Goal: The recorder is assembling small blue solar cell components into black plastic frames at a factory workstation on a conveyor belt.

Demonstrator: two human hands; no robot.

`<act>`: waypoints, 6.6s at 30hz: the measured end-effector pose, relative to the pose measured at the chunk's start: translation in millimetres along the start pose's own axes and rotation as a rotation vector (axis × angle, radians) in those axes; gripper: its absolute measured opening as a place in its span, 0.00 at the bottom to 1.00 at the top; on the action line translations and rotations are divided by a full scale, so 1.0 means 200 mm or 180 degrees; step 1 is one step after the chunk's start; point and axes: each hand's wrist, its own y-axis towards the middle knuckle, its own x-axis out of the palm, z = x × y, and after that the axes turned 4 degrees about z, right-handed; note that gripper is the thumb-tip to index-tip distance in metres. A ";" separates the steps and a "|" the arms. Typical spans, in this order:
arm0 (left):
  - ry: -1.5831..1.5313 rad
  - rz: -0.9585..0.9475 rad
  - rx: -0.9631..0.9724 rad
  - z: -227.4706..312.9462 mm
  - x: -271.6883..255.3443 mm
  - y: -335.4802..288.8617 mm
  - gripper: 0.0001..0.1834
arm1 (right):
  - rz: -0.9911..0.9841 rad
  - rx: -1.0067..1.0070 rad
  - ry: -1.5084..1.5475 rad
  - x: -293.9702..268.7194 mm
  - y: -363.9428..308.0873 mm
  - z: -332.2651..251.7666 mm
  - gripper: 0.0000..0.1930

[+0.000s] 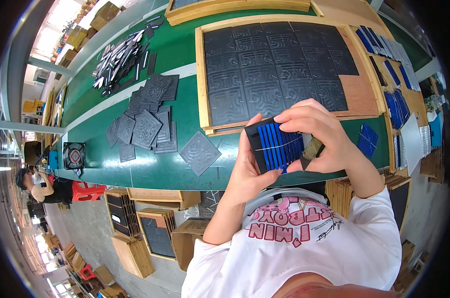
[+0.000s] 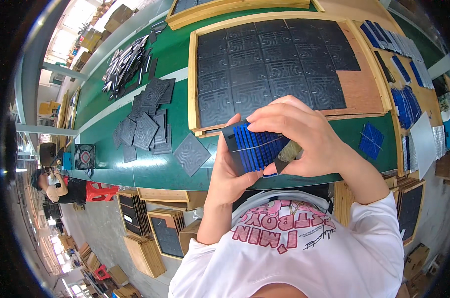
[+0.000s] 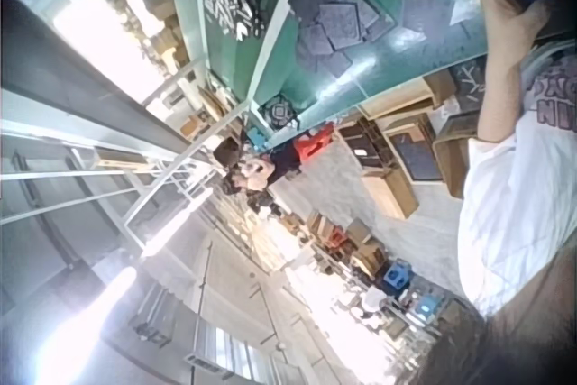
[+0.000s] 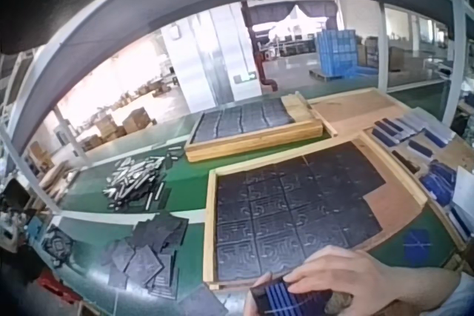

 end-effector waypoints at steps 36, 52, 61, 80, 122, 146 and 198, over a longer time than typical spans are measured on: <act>-0.0111 0.0115 -0.0172 0.04 0.10 -0.02 0.62 | 0.0072 -0.0139 0.0158 -0.02 0.00 0.00 0.37; -0.0689 0.0050 -0.0300 0.07 0.10 -0.04 0.42 | -0.0191 0.0035 -0.0370 -0.04 -0.01 -0.01 0.41; -0.0823 0.0099 -0.0102 0.05 0.11 -0.05 0.42 | 0.0077 0.0121 0.0022 -0.06 -0.01 0.01 0.36; -0.0510 0.0406 0.0094 0.02 0.10 -0.02 0.41 | 0.0011 0.0601 0.0223 -0.03 -0.07 0.06 0.20; -0.0793 0.0356 0.0257 -0.04 0.14 -0.03 0.34 | 0.0378 0.1575 0.1009 0.03 -0.06 0.03 0.40; 0.1381 0.1059 0.1186 -0.08 -0.01 -0.03 0.06 | 0.0859 0.2415 0.1785 -0.05 -0.08 0.05 0.16; -0.1394 -0.0650 -0.1041 -0.07 0.10 -0.04 0.47 | 0.0099 0.0069 -0.0964 -0.03 -0.01 0.05 0.18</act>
